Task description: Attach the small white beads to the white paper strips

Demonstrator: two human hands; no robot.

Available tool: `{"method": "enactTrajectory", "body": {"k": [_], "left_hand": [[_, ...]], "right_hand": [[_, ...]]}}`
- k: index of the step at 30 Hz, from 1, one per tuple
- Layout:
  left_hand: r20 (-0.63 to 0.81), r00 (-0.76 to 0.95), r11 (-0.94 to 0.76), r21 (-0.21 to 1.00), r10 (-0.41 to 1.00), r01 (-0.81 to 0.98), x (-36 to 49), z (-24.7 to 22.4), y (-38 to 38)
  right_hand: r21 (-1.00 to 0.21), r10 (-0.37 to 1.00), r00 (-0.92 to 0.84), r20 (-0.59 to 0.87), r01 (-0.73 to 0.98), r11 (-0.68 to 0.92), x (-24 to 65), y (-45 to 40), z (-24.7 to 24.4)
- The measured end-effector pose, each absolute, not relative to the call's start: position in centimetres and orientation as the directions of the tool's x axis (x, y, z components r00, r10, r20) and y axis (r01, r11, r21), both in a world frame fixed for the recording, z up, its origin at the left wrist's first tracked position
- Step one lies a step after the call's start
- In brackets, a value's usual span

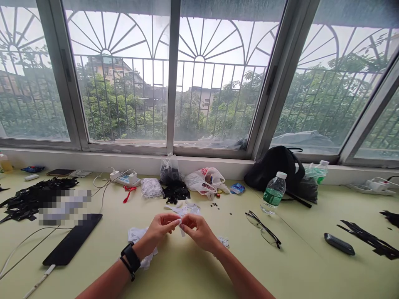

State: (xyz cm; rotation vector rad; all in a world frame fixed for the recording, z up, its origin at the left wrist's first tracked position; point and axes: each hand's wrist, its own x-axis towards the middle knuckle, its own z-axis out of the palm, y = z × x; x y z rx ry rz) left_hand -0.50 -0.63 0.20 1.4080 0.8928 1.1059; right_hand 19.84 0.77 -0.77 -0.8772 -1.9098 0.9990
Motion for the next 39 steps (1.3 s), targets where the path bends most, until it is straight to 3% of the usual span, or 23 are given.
{"method": "enactTrajectory", "body": {"k": [19,24,28,32,36,39], "left_hand": [[0.191,0.260,-0.214,0.975,0.947,0.061,-0.4,-1.2,0.0],[0.214,0.265,-0.244,0.966,0.940,0.086,-0.3,-1.6,0.2],[0.239,0.221,-0.268,0.957,0.946,0.110,-0.4,-1.9,0.4],[0.264,0.194,-0.294,0.945,0.945,0.142,-0.4,-1.6,0.3],[0.282,0.175,-0.307,0.941,0.943,0.142,-0.3,-1.0,0.0],[0.291,0.138,-0.306,0.945,0.947,0.112,-0.5,-0.4,0.0]], "right_hand": [[-0.916,0.846,-0.456,0.277,0.142,0.376,19.8,0.9,-1.0],[-0.898,0.864,-0.411,0.290,0.196,0.394,20.2,1.1,-0.7],[-0.760,0.874,-0.294,0.387,0.435,0.483,21.1,1.7,-0.9],[-0.575,0.881,-0.226,0.415,0.685,0.447,22.1,2.0,-1.2],[-0.430,0.872,-0.259,0.415,0.789,0.439,22.4,1.8,-0.8],[-0.392,0.848,-0.308,0.432,0.782,0.484,22.4,1.6,-0.3]]}}
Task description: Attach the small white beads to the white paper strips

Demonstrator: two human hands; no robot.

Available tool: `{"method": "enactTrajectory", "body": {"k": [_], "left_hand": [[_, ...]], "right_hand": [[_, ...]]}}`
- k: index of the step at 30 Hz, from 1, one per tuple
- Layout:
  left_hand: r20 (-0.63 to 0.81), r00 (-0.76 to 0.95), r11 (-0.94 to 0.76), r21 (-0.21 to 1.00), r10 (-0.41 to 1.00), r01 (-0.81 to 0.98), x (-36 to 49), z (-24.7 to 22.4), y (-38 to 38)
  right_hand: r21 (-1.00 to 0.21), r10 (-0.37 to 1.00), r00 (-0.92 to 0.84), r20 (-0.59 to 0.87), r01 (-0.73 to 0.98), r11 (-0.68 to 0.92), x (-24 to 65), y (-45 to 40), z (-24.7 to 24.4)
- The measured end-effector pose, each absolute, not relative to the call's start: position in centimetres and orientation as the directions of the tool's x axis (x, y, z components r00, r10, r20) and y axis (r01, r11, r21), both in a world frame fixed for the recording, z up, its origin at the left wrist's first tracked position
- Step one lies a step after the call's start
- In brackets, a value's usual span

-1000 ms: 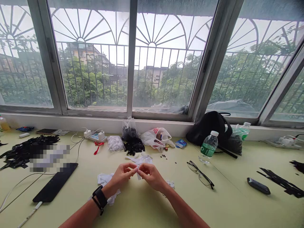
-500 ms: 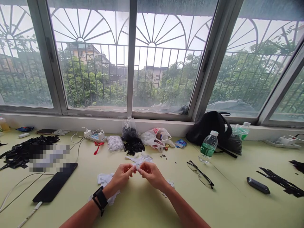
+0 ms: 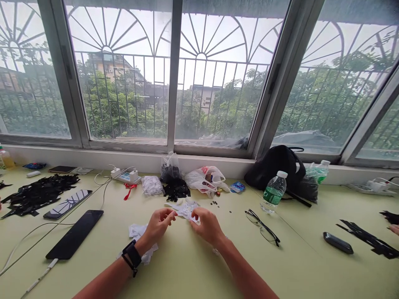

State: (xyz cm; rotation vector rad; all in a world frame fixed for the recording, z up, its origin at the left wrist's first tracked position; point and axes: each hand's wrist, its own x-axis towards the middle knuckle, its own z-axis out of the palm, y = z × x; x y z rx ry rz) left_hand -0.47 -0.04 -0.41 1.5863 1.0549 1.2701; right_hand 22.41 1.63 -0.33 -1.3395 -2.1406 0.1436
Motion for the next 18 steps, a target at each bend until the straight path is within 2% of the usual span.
{"method": "enactTrajectory", "body": {"k": [6,10,13,18], "left_hand": [[0.268,0.006,-0.269,0.963,0.963,0.025,-1.7,0.4,0.7],[0.234,-0.152,-0.246,0.967,0.960,-0.066,-2.7,0.5,1.2],[0.212,-0.221,-0.240,0.965,0.952,-0.107,-3.0,0.4,1.3],[0.185,-0.237,-0.219,0.968,0.954,-0.124,-3.0,0.1,1.4]], "right_hand": [[-0.465,0.808,-0.408,0.425,0.667,0.582,21.8,0.9,-0.1],[-0.500,0.712,-0.562,0.421,0.510,0.700,20.2,-0.8,0.1],[-0.471,0.568,-0.727,0.387,0.373,0.799,18.3,-2.7,0.4],[-0.384,0.420,-0.872,0.249,0.310,0.870,16.2,-5.5,0.8]]}}
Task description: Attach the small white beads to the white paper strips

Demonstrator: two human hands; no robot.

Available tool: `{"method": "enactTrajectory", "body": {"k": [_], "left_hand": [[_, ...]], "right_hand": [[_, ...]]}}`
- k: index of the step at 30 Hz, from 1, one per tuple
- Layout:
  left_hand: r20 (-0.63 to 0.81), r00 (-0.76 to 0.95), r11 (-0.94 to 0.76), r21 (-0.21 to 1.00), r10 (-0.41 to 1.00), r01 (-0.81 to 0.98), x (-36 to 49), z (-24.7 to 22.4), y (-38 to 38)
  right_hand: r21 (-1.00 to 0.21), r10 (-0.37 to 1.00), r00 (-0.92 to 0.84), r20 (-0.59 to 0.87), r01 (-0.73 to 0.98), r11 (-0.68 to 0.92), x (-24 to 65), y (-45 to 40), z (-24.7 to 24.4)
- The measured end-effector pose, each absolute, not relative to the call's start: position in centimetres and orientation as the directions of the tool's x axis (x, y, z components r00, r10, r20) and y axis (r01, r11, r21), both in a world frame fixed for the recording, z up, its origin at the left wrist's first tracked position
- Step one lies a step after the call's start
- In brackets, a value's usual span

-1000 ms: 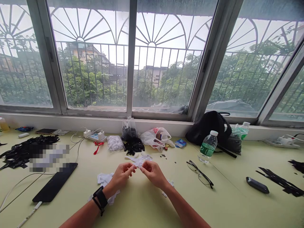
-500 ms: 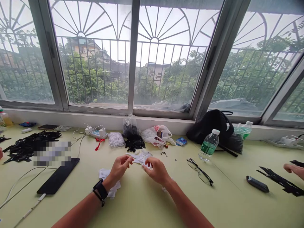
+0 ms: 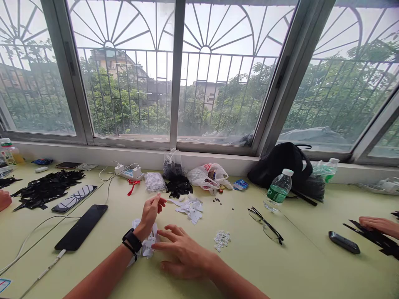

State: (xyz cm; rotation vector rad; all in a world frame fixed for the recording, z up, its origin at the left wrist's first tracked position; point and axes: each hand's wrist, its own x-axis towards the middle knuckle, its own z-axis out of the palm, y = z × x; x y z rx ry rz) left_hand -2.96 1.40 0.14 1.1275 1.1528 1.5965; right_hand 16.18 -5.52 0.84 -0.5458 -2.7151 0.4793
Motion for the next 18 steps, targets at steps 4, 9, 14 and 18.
{"method": "enactTrajectory", "body": {"k": [4,9,14,18], "left_hand": [[0.196,-0.222,-0.224,0.969,0.955,-0.106,-2.8,0.0,1.4],[0.195,-0.210,-0.217,0.972,0.958,-0.088,-2.8,0.1,1.2],[0.200,-0.201,-0.218,0.973,0.959,-0.073,-2.8,0.1,1.2],[0.212,-0.140,-0.218,0.975,0.967,-0.029,-2.6,0.5,0.8]], "right_hand": [[-0.378,0.389,-0.881,0.269,0.275,0.884,15.8,-6.1,1.2],[-0.472,0.426,-0.818,0.388,0.220,0.854,15.8,-5.1,0.9],[-0.642,0.585,-0.651,0.484,0.191,0.743,15.7,-3.5,-0.5],[-0.734,0.697,-0.530,0.483,0.189,0.652,15.9,-2.6,-1.2]]}}
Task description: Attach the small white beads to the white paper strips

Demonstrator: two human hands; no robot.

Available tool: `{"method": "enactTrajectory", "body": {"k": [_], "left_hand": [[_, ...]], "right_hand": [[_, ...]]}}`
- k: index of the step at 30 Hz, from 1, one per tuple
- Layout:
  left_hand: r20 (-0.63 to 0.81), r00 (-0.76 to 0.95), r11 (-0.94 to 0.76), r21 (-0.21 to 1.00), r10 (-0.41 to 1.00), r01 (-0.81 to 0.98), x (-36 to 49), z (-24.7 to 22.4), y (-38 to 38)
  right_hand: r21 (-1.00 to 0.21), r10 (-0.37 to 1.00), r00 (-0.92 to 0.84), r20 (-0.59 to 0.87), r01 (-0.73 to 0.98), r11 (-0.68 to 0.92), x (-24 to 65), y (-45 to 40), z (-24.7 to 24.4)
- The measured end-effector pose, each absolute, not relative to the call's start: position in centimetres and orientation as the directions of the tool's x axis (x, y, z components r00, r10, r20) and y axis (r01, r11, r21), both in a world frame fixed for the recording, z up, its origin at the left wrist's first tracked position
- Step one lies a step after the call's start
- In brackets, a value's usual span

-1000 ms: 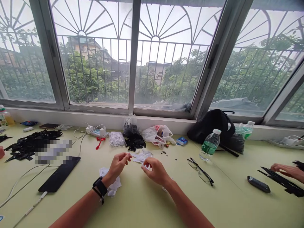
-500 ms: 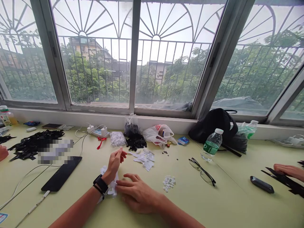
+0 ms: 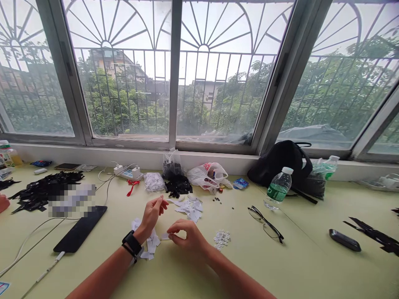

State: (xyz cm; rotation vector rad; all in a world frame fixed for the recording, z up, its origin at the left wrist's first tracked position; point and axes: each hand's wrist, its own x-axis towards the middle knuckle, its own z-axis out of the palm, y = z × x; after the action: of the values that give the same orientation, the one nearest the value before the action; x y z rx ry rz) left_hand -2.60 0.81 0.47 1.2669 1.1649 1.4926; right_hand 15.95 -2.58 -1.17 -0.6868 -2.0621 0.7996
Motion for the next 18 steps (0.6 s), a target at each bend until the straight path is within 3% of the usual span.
{"method": "enactTrajectory", "body": {"k": [8,12,18], "left_hand": [[0.257,0.288,-0.278,0.960,0.922,0.034,-1.6,0.9,-0.2],[0.225,0.330,-0.251,0.967,0.917,0.039,-1.4,0.4,-0.2],[0.225,0.357,-0.250,0.968,0.907,0.024,-1.4,0.0,-0.2]], "right_hand": [[-0.884,0.845,-0.311,0.434,0.030,0.466,17.3,-1.5,0.3],[-0.924,0.899,-0.220,0.379,-0.043,0.380,18.0,-0.3,-0.1],[-0.942,0.920,-0.212,0.330,-0.017,0.334,18.9,0.7,0.2]]}}
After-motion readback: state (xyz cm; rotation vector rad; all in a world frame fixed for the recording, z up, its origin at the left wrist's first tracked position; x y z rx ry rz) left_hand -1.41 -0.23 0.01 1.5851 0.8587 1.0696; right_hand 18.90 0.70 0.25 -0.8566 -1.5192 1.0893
